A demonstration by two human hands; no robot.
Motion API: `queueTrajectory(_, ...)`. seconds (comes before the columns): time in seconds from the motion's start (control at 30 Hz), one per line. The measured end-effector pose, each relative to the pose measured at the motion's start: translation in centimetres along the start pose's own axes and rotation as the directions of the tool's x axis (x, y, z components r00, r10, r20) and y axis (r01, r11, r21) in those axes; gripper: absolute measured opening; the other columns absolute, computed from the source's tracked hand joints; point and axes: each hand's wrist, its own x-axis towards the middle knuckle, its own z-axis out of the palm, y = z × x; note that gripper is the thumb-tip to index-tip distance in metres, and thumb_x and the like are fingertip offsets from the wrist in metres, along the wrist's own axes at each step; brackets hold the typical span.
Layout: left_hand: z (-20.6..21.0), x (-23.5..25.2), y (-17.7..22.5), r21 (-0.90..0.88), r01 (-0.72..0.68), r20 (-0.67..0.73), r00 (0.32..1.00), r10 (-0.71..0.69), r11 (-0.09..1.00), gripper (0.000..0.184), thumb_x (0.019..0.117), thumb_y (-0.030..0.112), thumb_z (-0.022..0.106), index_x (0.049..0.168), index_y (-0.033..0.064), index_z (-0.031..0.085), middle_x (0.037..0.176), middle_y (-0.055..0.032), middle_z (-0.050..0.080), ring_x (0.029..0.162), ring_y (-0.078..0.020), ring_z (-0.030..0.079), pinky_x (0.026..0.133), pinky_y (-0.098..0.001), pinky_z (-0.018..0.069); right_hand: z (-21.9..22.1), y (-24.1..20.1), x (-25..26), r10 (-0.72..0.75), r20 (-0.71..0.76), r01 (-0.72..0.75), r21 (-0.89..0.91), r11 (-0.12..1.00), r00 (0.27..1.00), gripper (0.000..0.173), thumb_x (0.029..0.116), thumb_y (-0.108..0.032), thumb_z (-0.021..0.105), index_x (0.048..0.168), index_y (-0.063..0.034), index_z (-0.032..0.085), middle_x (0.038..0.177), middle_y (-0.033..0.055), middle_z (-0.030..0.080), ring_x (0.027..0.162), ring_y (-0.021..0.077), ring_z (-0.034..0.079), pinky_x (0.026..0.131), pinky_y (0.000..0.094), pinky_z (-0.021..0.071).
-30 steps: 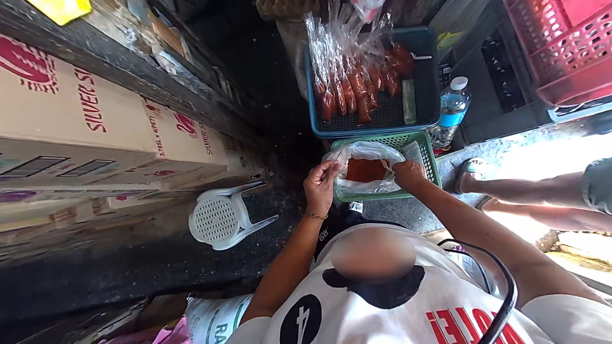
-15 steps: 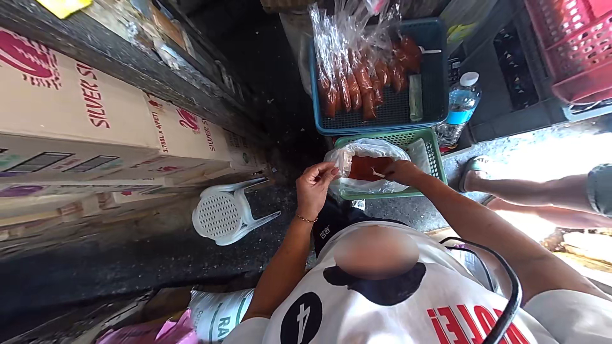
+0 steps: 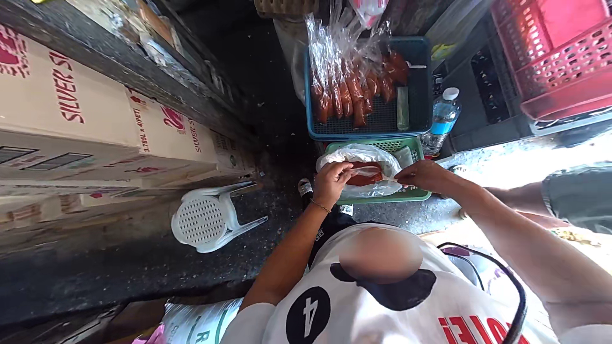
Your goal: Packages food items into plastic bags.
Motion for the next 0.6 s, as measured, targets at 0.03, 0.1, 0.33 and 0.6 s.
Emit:
queueTrajectory(0.03, 0.2, 0.2, -0.2, 0.015, -0.002, 0.018, 1.000, 0.002, 1.000, 0.017, 0.0918, 0.012, 0.076, 0.105, 0.0021, 0.077, 0.100, -0.0124, 0.075, 0.097, -0.0252, 0.071, 0.091, -0.0420, 0.0572, -0.4, 0.0, -0.8, -0.003, -0.013, 0.003, 0.003, 1.000, 1.000, 0.015, 0.1002, -0.012, 0.065, 0.103, -0.0088, 0.079, 0.092, 0.0101, 0.075, 0.088, 0.0242, 0.069, 0.088, 0.0522, 0.0517)
queueTrajectory(0.1, 0.5, 0.6, -0.5, 0.033, -0.005, 0.060, 0.998, 0.003, 0.999, 0.017, 0.0927, 0.014, 0.075, 0.106, 0.0024, 0.076, 0.100, -0.0121, 0.075, 0.098, -0.0252, 0.071, 0.092, -0.0423, 0.0570, -1.1, 0.3, -2.0, -0.031, -0.031, 0.031, -0.006, 1.000, 0.999, 0.014, 0.0996, -0.012, 0.066, 0.102, -0.0101, 0.080, 0.091, 0.0089, 0.075, 0.086, 0.0225, 0.069, 0.085, 0.0512, 0.0528)
queueTrajectory(0.33, 1.1, 1.5, -1.0, 0.084, -0.038, 0.114, 0.993, 0.029, 0.996, 0.017, 0.0932, 0.013, 0.074, 0.104, 0.0010, 0.076, 0.100, -0.0136, 0.074, 0.097, -0.0271, 0.071, 0.093, -0.0427, 0.0562, -3.3, -0.7, -5.0, 0.044, -0.021, -0.044, 0.008, 0.999, 0.999, 0.015, 0.1006, -0.011, 0.065, 0.103, -0.0122, 0.079, 0.090, 0.0055, 0.074, 0.080, 0.0169, 0.067, 0.075, 0.0426, 0.0533)
queueTrajectory(0.6, 1.2, 1.4, -0.9, 0.098, -0.046, 0.125, 0.992, 0.033, 0.994, 0.016, 0.0921, 0.011, 0.075, 0.105, 0.0012, 0.076, 0.100, -0.0143, 0.075, 0.098, -0.0287, 0.071, 0.094, -0.0436, 0.0561, -4.6, -0.5, -5.2, -0.051, -0.049, 0.049, -0.032, 0.998, 0.997, 0.014, 0.0988, -0.011, 0.067, 0.103, -0.0134, 0.080, 0.089, 0.0036, 0.076, 0.084, 0.0162, 0.069, 0.084, 0.0452, 0.0540)
